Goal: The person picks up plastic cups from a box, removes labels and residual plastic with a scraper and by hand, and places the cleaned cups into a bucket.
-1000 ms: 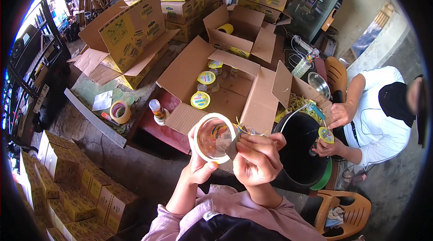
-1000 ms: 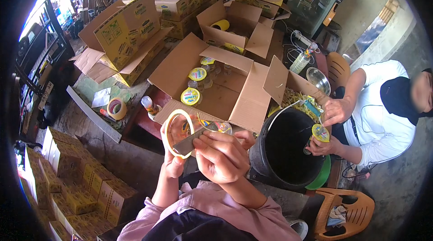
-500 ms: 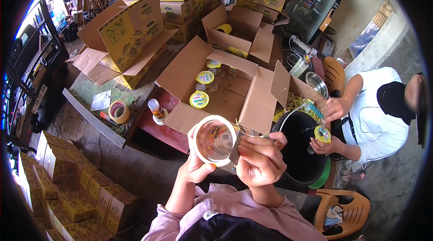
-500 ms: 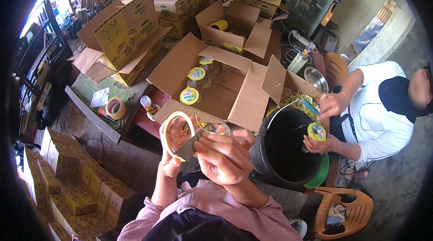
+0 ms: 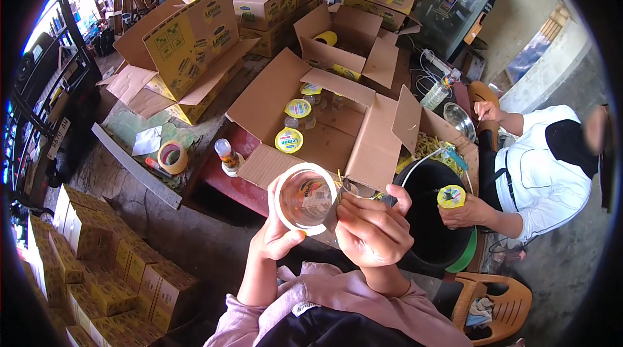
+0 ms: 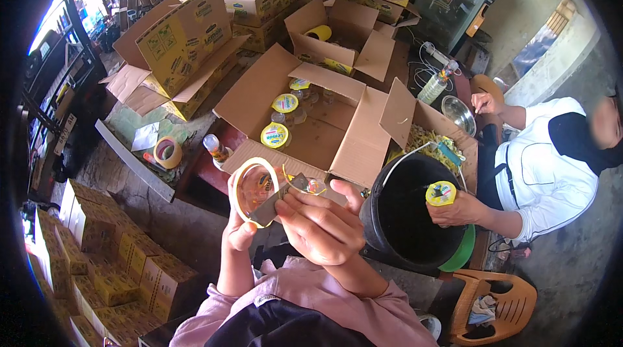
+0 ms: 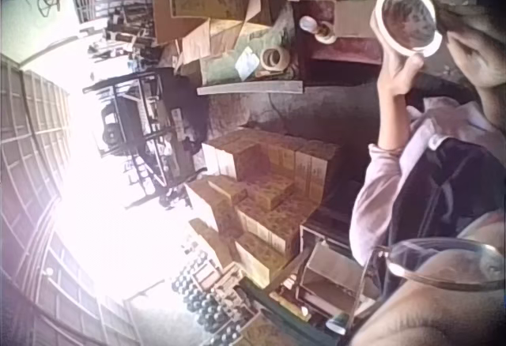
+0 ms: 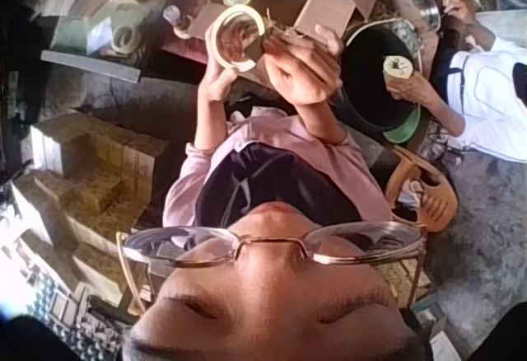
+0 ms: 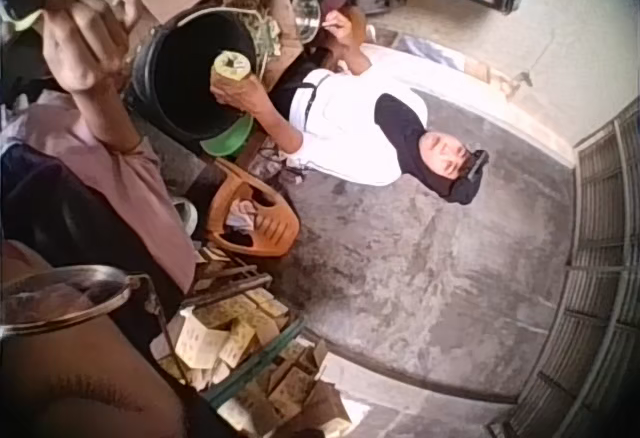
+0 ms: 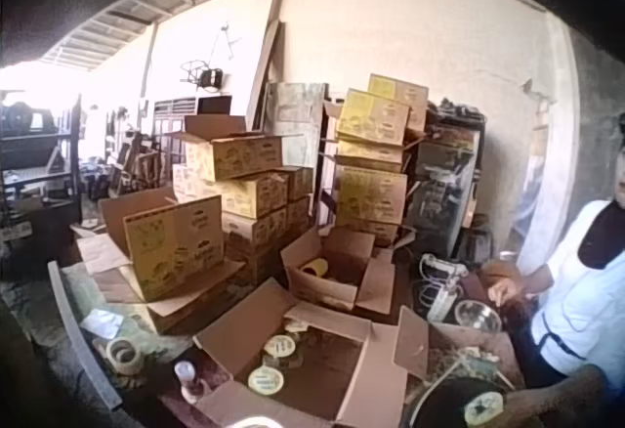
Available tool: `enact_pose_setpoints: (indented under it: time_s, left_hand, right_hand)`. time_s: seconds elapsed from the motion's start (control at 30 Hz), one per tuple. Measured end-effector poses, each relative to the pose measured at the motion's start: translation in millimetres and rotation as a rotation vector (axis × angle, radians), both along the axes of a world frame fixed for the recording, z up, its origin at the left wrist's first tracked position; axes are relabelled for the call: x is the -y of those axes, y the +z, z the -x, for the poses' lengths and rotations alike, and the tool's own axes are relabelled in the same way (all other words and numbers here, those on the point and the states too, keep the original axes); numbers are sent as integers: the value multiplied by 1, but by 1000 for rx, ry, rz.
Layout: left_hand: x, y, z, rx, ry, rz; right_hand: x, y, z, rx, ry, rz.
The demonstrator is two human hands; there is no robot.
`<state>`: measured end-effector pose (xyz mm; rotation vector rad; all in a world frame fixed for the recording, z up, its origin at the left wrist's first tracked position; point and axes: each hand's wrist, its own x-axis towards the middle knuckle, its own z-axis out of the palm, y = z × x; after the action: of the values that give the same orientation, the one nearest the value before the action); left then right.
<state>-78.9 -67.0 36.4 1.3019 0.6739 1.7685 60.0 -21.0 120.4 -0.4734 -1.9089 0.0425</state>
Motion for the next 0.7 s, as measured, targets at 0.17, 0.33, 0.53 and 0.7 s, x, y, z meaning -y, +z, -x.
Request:
enact_pose_setpoints:
  time_s: [0.17, 0.33, 0.53, 0.7]
  left_hand:
    - [4, 4, -3, -26, 19, 52]
    - [-2, -7, -10, 37, 108, 104]
    - [1, -8, -11, 311, -68, 248]
    - [-19, 7, -19, 18, 223, -89]
  right_hand:
    - [-10, 2, 0, -69, 41, 42]
    - [-25, -3, -3, -284, 28, 171]
    - [-28, -5, -13, -229, 20, 111]
    - [-28, -7, -16, -143, 17, 66]
